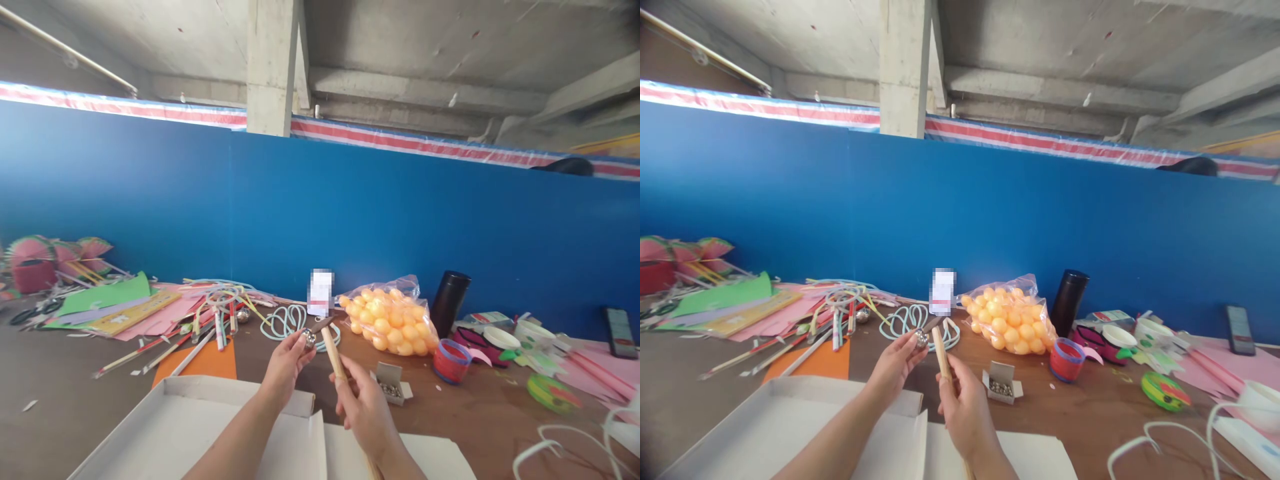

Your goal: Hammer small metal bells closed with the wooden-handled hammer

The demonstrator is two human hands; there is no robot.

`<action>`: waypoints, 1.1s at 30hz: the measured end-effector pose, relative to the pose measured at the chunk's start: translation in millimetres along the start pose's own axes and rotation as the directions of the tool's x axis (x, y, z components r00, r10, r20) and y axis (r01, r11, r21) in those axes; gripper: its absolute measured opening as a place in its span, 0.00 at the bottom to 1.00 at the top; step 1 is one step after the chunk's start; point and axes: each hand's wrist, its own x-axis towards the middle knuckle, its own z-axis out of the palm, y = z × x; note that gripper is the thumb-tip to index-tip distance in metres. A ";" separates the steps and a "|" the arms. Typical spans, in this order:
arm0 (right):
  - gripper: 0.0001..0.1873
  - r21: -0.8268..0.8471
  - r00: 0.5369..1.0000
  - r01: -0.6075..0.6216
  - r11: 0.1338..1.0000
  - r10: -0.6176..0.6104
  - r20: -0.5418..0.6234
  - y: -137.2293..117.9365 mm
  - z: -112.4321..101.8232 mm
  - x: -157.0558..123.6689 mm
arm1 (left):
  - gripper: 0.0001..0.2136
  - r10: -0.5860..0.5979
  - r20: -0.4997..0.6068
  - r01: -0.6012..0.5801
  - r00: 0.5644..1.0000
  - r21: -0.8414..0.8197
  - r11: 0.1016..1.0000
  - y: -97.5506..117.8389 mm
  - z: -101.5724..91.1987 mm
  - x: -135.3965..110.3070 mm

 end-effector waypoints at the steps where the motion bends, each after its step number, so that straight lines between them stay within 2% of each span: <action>1: 0.23 -0.015 1.000 0.009 1.000 -0.009 0.012 2.3 0.3 0.0 | 0.11 -0.001 0.001 0.001 1.000 0.002 1.000 -0.1 0.1 -0.1; 7: 0.24 -0.005 0.999 0.034 0.999 -0.034 -0.035 4.3 -1.2 -0.7 | 0.12 -0.011 0.013 0.011 1.000 0.011 1.000 2.3 2.1 -2.0; 13: 0.23 -0.035 1.000 0.027 0.999 -0.027 0.008 3.8 -0.9 -0.1 | 0.11 0.006 0.001 -0.006 1.000 0.003 1.000 1.1 0.0 0.0; 22: 0.24 -0.041 1.000 0.005 0.999 -0.005 0.007 1.5 -1.3 -0.2 | 0.13 -0.001 -0.019 0.002 1.000 0.023 1.000 0.1 -0.3 1.3; 26: 0.25 -0.014 0.999 -0.007 1.000 0.007 -0.044 1.2 -1.2 -0.5 | 0.13 0.004 -0.043 -0.003 0.999 0.028 1.000 -1.4 -1.4 3.2; 33: 0.23 -0.036 1.000 -0.003 0.999 0.003 -0.013 3.4 0.2 -0.3 | 0.12 -0.006 -0.052 0.006 0.999 0.013 1.000 -1.0 -1.5 2.2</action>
